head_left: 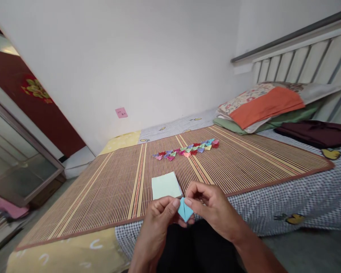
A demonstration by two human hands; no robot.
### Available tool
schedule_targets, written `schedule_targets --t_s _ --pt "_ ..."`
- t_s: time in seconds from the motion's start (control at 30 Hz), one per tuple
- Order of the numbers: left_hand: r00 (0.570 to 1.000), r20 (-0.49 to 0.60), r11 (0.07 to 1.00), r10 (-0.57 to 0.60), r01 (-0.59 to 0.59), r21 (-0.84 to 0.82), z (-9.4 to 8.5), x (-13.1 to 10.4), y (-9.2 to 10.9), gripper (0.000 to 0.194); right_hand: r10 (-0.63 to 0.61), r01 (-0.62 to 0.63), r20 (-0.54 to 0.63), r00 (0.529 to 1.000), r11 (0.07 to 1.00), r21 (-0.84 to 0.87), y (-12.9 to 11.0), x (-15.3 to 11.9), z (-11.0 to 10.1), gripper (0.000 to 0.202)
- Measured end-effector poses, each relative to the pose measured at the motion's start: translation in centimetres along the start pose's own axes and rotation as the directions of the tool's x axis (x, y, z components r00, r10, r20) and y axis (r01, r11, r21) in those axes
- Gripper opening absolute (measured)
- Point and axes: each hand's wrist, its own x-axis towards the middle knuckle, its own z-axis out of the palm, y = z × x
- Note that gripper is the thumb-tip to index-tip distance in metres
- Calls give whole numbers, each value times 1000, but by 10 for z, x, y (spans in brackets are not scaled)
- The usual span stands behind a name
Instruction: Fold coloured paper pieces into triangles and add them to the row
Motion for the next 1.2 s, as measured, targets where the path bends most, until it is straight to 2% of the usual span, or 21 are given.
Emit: schedule_targets --t_s 0.07,0.13,0.37,0.43,0.53,0.63,0.73,0.83,0.97,1.07,1.2 --pt "998 52 999 -22 20 28 -3 -1 3 31 -18 19 18 1000 999 -42 -2 2 -1 17" --pt "998 57 999 -25 23 42 -3 -2 5 29 -56 55 -2 998 994 -90 -5 4 0 15" --pt "995 -100 998 14 -7 69 -3 2 6 28 -240 221 -44 970 941 -257 -9 -1 9 14" --pt "993 -121 999 16 -11 42 -5 4 7 30 -334 298 -56 941 894 -334 -7 -7 9 19" --pt "993 -118 1000 1 -1 -2 -8 6 8 34 -486 437 19 874 768 -469 -6 -14 8 30" --pt "991 -135 1000 -12 12 1 -10 7 10 33 -554 500 82 828 665 -554 -6 -15 9 27" --pt "990 -140 1000 -4 8 24 -8 6 11 32 -584 514 90 807 619 -593 -5 -12 10 18" --pt "991 -128 997 47 -39 62 -5 5 11 29 -572 506 85 816 637 -581 -4 -10 9 15" --pt "985 -136 989 106 -90 118 -2 3 11 27 -504 441 19 863 736 -513 -5 -9 8 16" --pt "981 -160 989 106 -87 120 -3 4 10 27 -464 417 18 886 777 -471 -5 -10 9 16" --pt "987 -150 994 61 -47 94 -5 6 10 30 -449 409 39 893 771 -488 -2 -12 11 19"
